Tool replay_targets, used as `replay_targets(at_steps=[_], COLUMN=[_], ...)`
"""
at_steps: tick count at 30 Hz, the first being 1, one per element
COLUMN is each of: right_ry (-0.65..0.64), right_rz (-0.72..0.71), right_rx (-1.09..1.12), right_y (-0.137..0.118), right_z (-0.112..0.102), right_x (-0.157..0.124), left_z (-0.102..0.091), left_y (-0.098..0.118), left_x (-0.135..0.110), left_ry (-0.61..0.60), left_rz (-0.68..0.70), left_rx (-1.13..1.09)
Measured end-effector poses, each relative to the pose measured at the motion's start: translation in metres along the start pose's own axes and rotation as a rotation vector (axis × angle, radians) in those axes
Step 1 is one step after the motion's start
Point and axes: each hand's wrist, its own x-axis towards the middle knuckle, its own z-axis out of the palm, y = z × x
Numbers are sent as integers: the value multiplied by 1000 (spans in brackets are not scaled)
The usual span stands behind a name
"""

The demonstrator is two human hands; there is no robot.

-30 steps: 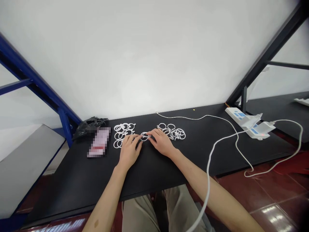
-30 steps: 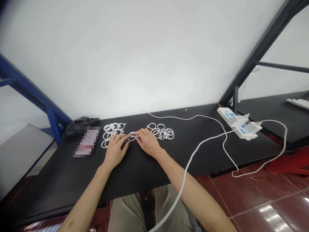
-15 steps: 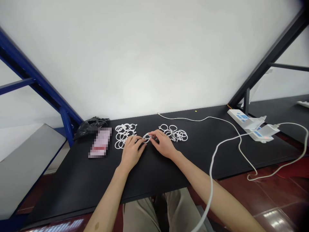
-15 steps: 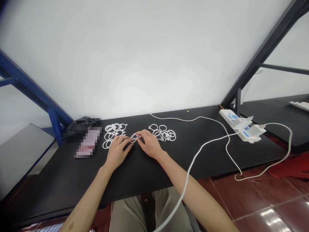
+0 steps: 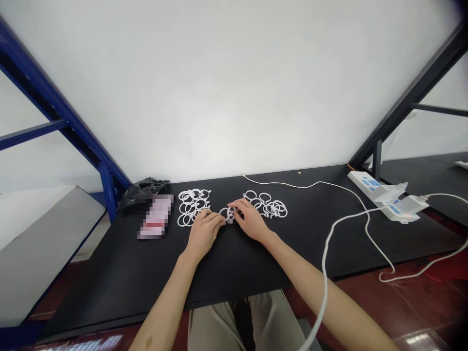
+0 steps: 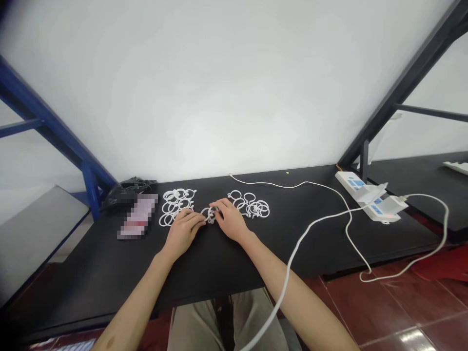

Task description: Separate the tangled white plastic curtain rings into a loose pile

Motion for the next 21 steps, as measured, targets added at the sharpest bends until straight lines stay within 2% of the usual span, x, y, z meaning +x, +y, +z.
replay_targets(at_steps=[4,12,18,21], right_ry=[-7,145,174,195], right_rz=[56,207,225,180], right_rx=[-38,-189,-249,-293], right_y=[1,8,10,6], right_z=[1,-2,-7,-7], right_x=[0,2,2,2], left_z=[1,1,2,2], left_y=[-1,-1,-1,-2], left_x=[0,-1,-1,0], left_ry=[-2,-21,7,36], left_rz=[-9,-23,-32,-52], left_rx=[0,-19,0,6])
